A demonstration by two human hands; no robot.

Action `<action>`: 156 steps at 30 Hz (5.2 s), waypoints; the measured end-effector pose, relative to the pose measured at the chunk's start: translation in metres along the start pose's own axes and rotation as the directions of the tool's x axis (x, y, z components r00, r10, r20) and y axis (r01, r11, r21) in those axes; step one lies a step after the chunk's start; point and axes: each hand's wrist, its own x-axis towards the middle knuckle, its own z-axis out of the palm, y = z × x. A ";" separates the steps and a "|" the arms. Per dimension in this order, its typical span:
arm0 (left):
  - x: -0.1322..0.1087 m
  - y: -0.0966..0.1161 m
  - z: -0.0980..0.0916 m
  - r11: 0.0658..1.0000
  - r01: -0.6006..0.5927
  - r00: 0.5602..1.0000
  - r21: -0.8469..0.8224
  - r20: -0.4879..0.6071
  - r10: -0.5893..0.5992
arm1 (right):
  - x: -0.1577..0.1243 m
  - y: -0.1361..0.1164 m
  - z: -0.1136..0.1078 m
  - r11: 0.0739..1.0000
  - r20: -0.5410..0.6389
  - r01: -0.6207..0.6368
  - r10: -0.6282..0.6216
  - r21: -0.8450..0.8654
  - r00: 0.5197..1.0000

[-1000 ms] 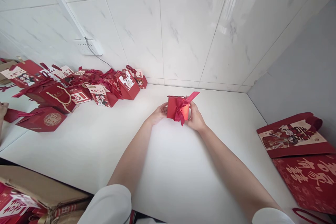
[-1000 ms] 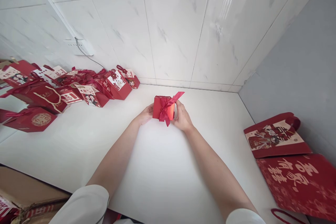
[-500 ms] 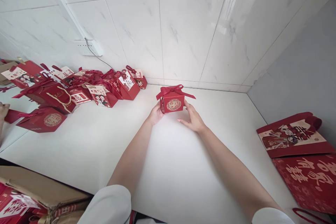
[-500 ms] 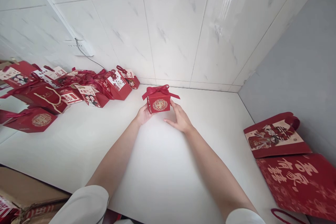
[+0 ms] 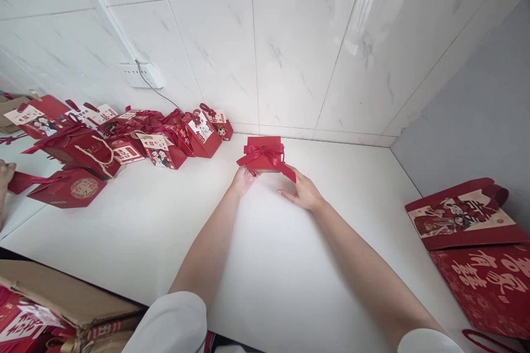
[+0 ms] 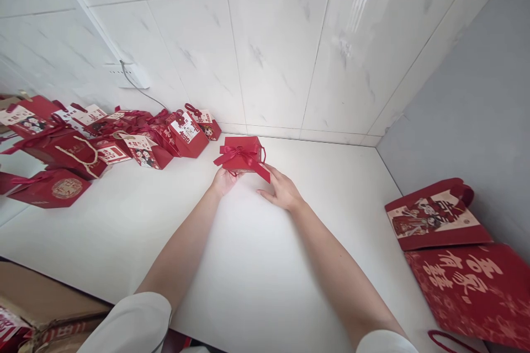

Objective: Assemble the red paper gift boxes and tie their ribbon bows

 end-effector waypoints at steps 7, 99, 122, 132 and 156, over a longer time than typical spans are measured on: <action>-0.004 0.005 0.003 1.000 -0.022 1.000 0.021 -0.009 0.022 | -0.002 0.003 0.002 0.999 0.041 -0.031 0.032 -0.021 0.999; -0.020 0.015 0.026 0.893 0.219 0.966 0.393 0.041 -0.255 | 0.002 -0.012 0.000 0.987 -0.230 -0.031 0.067 0.158 0.971; -0.015 0.007 0.017 0.971 0.132 0.981 0.201 0.114 -0.157 | -0.003 0.004 0.008 0.903 -0.008 -0.215 0.235 0.373 0.972; -0.010 0.067 -0.005 0.814 -0.151 0.937 0.561 -0.181 0.298 | -0.005 0.002 0.001 0.820 0.041 -0.296 0.318 0.490 0.947; -0.187 0.079 0.092 -0.166 -0.228 0.970 0.959 0.210 -0.119 | -0.015 0.012 0.010 0.761 -0.003 -0.423 0.487 0.492 0.874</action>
